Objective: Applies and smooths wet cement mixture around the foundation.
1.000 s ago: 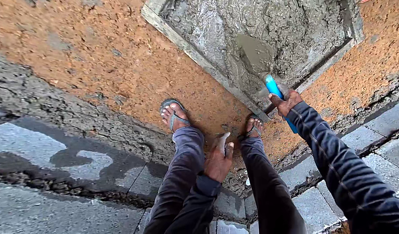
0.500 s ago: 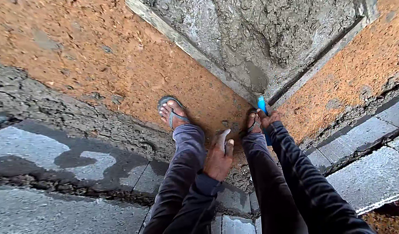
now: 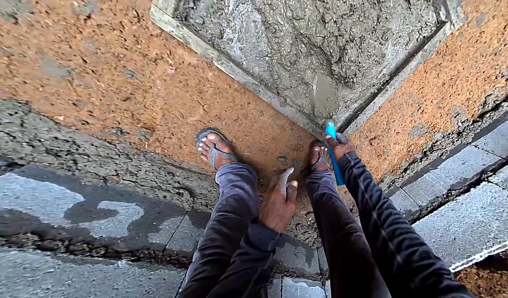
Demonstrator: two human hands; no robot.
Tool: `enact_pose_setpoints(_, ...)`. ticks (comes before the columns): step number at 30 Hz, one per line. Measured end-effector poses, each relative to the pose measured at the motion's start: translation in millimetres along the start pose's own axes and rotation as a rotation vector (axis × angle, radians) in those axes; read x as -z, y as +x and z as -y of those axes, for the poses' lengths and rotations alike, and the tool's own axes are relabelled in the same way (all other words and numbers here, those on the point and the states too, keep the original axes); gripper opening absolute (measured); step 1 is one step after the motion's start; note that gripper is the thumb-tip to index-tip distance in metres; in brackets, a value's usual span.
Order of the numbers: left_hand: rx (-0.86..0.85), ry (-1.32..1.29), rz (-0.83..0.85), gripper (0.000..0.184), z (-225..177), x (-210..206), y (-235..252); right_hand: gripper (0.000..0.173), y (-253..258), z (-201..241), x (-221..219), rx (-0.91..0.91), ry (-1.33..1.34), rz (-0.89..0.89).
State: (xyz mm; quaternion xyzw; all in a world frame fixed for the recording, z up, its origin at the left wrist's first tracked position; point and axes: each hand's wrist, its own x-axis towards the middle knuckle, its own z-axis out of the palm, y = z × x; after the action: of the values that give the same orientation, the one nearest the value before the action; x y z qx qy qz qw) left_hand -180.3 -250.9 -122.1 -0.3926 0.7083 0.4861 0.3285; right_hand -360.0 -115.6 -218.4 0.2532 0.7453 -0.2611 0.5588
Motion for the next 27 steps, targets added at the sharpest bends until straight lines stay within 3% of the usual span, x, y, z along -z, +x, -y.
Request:
enact_pose_setpoints(4,-0.026,0.009,-0.001,0.046,0.4,-6.4,-1.0,0.048,-31.4,12.3,19.2,-0.046,-0.2,-0.054)
enact_pose_setpoints(7,-0.027,0.012,0.011,0.046,-0.8,-6.9,-0.9,0.047,-15.8,14.8,16.6,0.087,-0.324,-0.047)
enact_pose_setpoints(12,-0.016,0.001,0.017,0.046,-5.8,0.0,0.8,0.042,-1.3,35.6,10.0,0.082,-0.322,-0.02)
enact_pose_setpoints(16,-0.041,0.001,0.015,0.046,-4.9,-2.4,-2.4,0.038,-26.8,41.9,8.7,0.062,-0.319,-0.02)
enact_pose_setpoints(20,-0.039,-0.017,0.004,0.046,-3.9,2.9,-2.1,0.041,-18.0,60.9,9.6,-0.01,-0.396,0.024)
enact_pose_setpoints(22,-0.042,-0.028,0.003,0.045,-1.7,3.3,-2.3,0.041,-6.0,55.6,13.3,0.073,-0.363,0.0)
enact_pose_setpoints(27,-0.057,-0.045,0.003,0.045,-4.4,8.0,-3.7,0.04,-91.1,115.7,-6.7,-0.081,-0.337,-0.071)
